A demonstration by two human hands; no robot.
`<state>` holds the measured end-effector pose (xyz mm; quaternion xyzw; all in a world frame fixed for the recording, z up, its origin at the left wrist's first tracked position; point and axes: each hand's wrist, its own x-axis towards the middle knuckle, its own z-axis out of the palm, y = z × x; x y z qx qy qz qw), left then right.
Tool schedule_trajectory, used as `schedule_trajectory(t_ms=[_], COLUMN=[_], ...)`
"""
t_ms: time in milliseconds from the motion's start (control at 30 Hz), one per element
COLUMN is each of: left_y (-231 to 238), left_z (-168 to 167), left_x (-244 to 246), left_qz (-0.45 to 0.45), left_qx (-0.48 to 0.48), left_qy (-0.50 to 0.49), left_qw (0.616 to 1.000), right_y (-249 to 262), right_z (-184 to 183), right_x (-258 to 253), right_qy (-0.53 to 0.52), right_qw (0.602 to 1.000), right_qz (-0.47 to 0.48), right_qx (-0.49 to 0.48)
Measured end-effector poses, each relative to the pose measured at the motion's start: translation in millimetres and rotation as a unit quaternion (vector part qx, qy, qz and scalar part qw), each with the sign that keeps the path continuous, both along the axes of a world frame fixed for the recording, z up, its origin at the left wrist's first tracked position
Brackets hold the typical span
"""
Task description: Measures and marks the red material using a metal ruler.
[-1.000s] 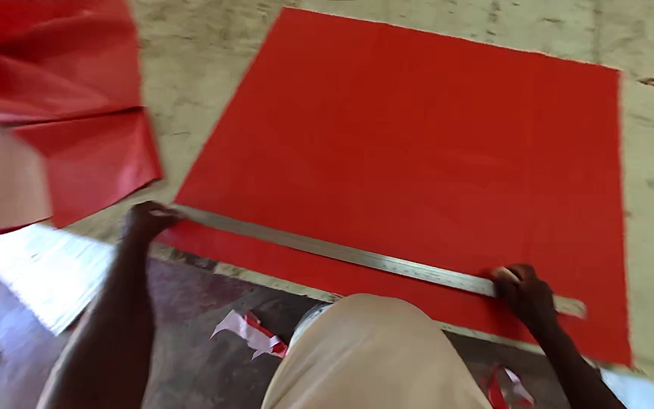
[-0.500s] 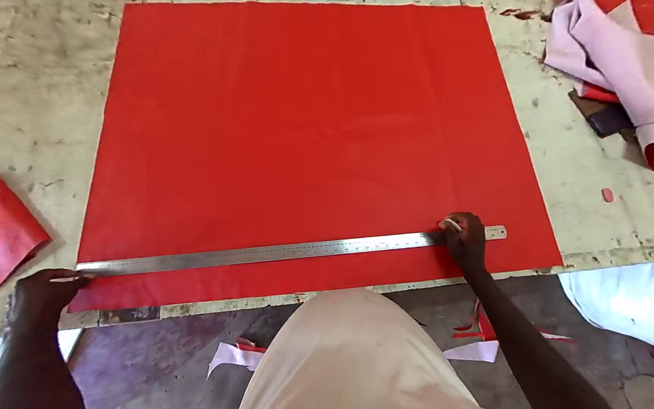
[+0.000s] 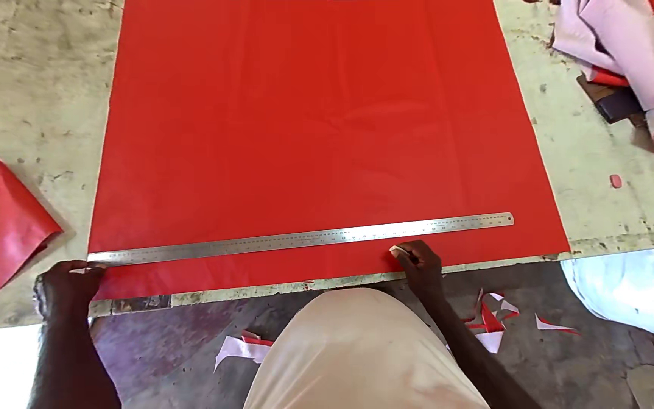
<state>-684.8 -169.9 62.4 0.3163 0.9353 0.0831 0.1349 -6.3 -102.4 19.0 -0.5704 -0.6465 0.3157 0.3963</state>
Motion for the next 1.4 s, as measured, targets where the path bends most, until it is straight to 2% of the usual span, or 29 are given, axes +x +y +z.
schedule_trajectory(t_ms=[100, 200, 300, 400, 467, 567, 667, 1100, 1400], left_y=[-5, 3, 27, 58, 77, 97, 107, 134, 138], left_z=[-4, -6, -8, -10, -12, -21, -23, -17, -9], left_x=[11, 50, 133, 245, 306, 355, 370, 374, 379], left_qz=[0.012, -0.036, -0.185, -0.335, -0.417, -0.494, -0.514, -0.512, -0.518], left_qx=[0.030, 0.133, 0.206, 0.242, 0.225, 0.159, 0.094, -0.014, -0.046], left_qy=[0.021, 0.040, -0.013, -0.103, -0.145, -0.155, -0.146, -0.163, -0.148], left_qw=[0.999, 0.990, 0.961, 0.905, 0.869, 0.841, 0.840, 0.843, 0.841], right_y=[-8, -4, 3, 9, 10, 8, 8, 7, 8], right_z=[2, 11, 9, 5, 6, 3, 1, -1, -2], right_x=[-22, -43, -57, -69, -77, -87, -95, -103, -106], right_qy=[0.030, 0.043, 0.029, 0.034, 0.037, 0.035, 0.031, -0.064, -0.113], right_qw=[0.997, 0.990, 0.989, 0.989, 0.989, 0.990, 0.992, 0.995, 0.991], right_qz=[0.006, 0.016, 0.022, 0.025, 0.026, 0.023, 0.021, 0.018, 0.022], right_qx=[-0.077, -0.135, -0.146, -0.140, -0.144, -0.137, -0.119, -0.077, -0.061])
